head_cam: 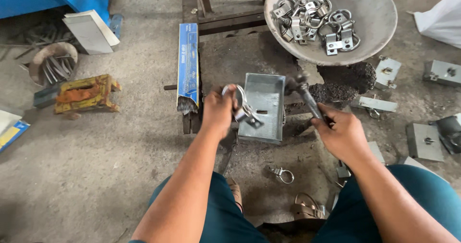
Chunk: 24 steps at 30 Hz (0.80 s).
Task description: The person welds small metal components onto a larger metal base, using a welding torch and a hammer to secure and align the pieces.
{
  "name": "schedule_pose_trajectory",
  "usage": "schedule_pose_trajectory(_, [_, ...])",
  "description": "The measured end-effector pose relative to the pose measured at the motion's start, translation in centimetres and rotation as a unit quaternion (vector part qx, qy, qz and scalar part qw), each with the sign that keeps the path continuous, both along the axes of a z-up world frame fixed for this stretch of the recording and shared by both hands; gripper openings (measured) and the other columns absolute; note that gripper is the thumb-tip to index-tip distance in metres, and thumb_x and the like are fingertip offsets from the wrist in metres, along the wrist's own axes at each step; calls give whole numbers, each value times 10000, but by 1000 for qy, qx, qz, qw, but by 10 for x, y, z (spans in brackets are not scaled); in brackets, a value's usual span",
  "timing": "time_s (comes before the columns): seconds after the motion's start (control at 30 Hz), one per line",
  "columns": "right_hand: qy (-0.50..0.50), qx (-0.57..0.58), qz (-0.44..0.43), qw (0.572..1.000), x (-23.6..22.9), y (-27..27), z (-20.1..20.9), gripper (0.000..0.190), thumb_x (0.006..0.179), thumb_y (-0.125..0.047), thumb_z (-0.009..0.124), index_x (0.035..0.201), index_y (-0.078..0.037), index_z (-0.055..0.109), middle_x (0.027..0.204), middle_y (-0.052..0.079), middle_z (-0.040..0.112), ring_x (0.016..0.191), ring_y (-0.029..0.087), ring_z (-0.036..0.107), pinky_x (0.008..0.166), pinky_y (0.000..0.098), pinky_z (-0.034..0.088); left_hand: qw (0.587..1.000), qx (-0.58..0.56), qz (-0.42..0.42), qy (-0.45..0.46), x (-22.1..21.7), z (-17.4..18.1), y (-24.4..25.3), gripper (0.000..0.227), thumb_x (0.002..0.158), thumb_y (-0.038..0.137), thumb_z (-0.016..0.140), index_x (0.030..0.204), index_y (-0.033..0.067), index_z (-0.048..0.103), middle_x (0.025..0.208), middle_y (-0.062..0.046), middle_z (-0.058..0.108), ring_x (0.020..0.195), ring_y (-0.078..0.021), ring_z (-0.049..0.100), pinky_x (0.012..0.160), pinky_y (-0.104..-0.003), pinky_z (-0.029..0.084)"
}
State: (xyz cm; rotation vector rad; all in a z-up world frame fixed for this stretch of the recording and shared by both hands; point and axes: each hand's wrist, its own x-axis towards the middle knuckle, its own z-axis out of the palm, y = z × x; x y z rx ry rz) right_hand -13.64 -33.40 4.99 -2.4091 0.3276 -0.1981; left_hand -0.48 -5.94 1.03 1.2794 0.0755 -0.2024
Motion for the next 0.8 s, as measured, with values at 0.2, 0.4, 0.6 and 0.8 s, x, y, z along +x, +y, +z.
schedule_pose_trajectory(0.2, [179,46,-21,983,8,17,16,492,934,-311,710,1420,-248,665,653,176,660,558,228,551,574,422,447,996,72,-27,52,-25,-4,2,193,1036,237,609,1049,47,640,722,-11,573,607,-88,501,576,-270,478])
schedule_pose_trajectory(0.4, [98,46,-22,994,4,11,15,478,897,-283,741,1358,-167,688,670,123,685,584,185,605,595,368,488,993,91,56,-45,-16,25,-3,205,1027,243,628,1064,43,660,835,-2,659,695,-74,578,606,-276,519])
schedule_pose_trajectory(0.6, [15,59,-13,998,-1,-3,-5,480,894,-265,749,1347,-120,685,804,116,730,687,167,654,668,340,531,959,267,15,-97,-10,61,-38,157,997,280,624,1052,151,693,932,-20,747,671,-170,752,534,-339,564])
schedule_pose_trajectory(0.8, [56,56,-61,995,-5,-13,-15,499,885,-251,780,1363,-136,697,774,122,712,660,152,595,644,324,510,820,323,1,-473,-17,65,-31,137,1033,209,702,1116,109,657,982,-56,748,845,-181,763,671,-313,601])
